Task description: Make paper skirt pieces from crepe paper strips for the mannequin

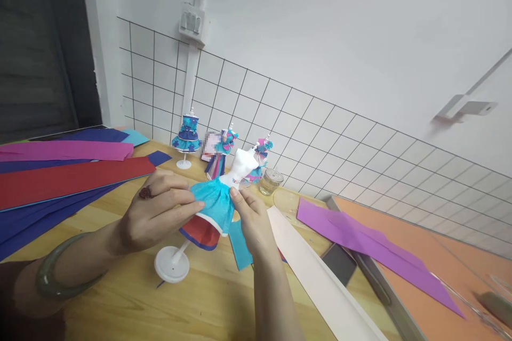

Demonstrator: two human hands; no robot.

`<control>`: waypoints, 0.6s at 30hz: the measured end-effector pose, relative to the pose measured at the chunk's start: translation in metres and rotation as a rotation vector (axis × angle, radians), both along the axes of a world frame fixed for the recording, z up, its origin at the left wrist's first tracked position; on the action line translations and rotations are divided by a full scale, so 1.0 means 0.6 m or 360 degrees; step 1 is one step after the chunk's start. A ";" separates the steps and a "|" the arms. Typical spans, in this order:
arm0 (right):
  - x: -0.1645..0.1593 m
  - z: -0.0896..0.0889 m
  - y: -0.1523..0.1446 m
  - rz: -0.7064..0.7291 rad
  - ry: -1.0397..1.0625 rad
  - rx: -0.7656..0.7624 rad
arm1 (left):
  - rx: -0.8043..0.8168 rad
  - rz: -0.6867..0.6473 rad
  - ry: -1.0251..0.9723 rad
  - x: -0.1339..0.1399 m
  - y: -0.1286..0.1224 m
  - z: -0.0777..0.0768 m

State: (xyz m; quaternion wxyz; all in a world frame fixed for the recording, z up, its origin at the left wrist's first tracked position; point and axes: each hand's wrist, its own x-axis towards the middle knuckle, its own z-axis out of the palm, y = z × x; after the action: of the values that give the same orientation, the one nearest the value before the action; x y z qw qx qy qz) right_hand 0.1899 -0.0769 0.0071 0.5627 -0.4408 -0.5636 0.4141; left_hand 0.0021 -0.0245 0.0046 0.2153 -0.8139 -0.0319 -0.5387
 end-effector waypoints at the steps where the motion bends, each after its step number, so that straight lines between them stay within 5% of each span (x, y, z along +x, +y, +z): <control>1: -0.001 0.001 -0.001 -0.0013 -0.0018 -0.0002 | 0.0004 0.0009 -0.0019 -0.001 0.002 -0.001; 18: 0.001 0.005 -0.004 -0.0194 -0.0057 0.0058 | -0.0120 0.0030 -0.0169 0.006 0.003 -0.011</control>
State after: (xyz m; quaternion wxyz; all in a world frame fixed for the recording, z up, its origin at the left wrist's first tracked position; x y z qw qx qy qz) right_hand 0.1906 -0.0794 0.0103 0.5846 -0.4712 -0.5531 0.3609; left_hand 0.0059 -0.0227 -0.0021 0.1875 -0.7913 -0.0711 -0.5776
